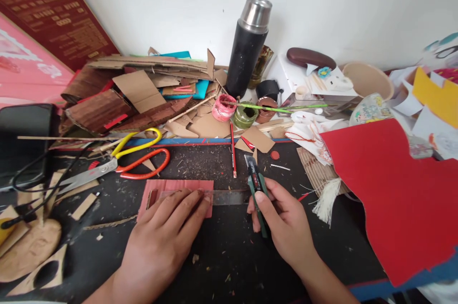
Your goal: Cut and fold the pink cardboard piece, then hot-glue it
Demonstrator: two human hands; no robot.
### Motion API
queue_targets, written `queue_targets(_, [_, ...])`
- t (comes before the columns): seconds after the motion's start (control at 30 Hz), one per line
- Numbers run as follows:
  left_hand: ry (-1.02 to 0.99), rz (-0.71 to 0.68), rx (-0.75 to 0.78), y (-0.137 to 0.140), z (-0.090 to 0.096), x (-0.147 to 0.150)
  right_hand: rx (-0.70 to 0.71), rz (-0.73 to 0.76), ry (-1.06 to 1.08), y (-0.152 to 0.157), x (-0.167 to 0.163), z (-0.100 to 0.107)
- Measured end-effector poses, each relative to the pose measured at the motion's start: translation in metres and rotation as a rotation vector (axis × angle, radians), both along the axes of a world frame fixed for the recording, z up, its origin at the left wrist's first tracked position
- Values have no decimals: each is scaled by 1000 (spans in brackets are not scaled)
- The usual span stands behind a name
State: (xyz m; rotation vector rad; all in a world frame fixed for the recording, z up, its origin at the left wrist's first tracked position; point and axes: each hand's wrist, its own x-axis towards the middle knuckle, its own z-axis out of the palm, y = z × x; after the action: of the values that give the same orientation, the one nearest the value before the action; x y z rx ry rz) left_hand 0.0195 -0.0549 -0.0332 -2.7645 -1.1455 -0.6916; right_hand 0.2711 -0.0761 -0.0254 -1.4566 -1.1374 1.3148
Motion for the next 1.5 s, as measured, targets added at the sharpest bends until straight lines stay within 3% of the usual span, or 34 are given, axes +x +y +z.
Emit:
queue_targets(0.7, [84,7,50,-11,-5,1,-29,37,-53,-2,-2,-1])
queue_targets(0.87, [90,-8,95,-7,-4,3,-76,253,-205,4,9,12])
queue_targets(1.07, [93,-6,111,-9,-4,4,252,577,-721,22,23,38])
queue_targets(1.17, [87,0,105,-10,-4,3,322,717,-875,29,24,44])
queue_targets(1.5, [69,8,102,-9,-8,4,360,931,-1127,52,5,55])
